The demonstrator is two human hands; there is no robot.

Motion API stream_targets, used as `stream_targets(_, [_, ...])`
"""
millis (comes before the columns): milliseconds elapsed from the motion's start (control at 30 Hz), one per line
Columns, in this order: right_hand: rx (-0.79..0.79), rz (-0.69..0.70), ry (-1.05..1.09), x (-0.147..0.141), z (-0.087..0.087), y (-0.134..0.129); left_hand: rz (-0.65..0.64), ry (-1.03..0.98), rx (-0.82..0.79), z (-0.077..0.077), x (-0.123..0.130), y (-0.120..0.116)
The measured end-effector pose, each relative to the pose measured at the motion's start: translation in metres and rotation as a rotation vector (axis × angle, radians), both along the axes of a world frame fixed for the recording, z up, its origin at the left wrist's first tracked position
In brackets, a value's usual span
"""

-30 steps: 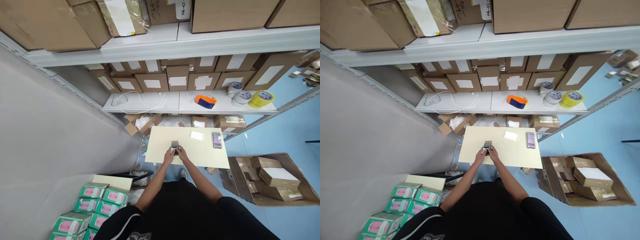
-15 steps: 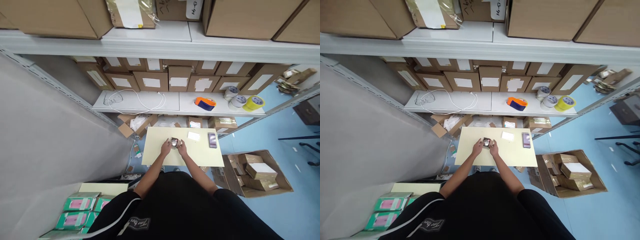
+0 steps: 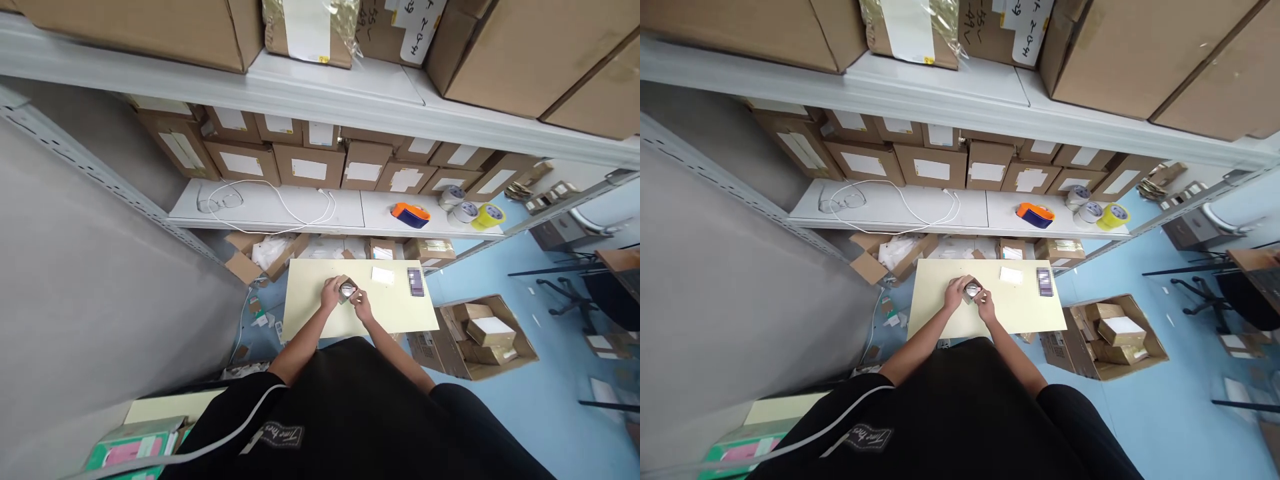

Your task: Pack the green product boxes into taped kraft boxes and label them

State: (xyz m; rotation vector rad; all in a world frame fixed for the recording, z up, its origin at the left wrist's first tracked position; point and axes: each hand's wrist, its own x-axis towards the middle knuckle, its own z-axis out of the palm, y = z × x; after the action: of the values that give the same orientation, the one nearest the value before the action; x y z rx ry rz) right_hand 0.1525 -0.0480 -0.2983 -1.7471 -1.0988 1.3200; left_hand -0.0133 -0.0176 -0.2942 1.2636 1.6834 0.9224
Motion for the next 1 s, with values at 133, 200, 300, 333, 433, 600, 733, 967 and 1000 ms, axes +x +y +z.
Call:
stream_targets(133, [0.020, -0.035, 0.023, -0.010, -0.001, -0.006, -0.202, -0.108, -0.023, -0.005, -0.018, 0.003])
stream_targets(200, [0.006, -0.045, 0.066, -0.012, -0.001, -0.006, -0.352, -0.181, -0.057, -0.007, -0.028, 0.004])
stream_targets(300, [-0.026, -0.043, 0.095, -0.013, 0.001, -0.004, -0.517, -0.202, -0.105, -0.008, -0.036, 0.005])
stream_targets(333, [-0.039, -0.036, 0.089, -0.012, 0.001, -0.002, -0.539, -0.173, -0.121, -0.007, -0.036, 0.006])
stream_targets(433, [-0.047, -0.004, -0.041, -0.006, 0.006, 0.004, -0.531, -0.032, -0.140, -0.005, -0.029, 0.008])
stream_targets(600, [0.141, 0.001, -0.359, -0.004, 0.015, 0.019, -0.474, 0.105, -0.104, -0.003, -0.016, 0.005])
stream_targets(733, [0.042, 0.093, -0.411, -0.023, 0.019, 0.034, -0.419, 0.069, -0.086, -0.001, -0.014, 0.000])
stream_targets(967, [-0.053, 0.213, -0.554, -0.043, 0.038, 0.055, -0.377, 0.030, -0.055, -0.004, -0.016, 0.000])
stream_targets(1000, [-0.026, 0.242, -0.563, -0.042, 0.043, 0.055, -0.351, 0.019, -0.049, -0.006, -0.015, 0.001])
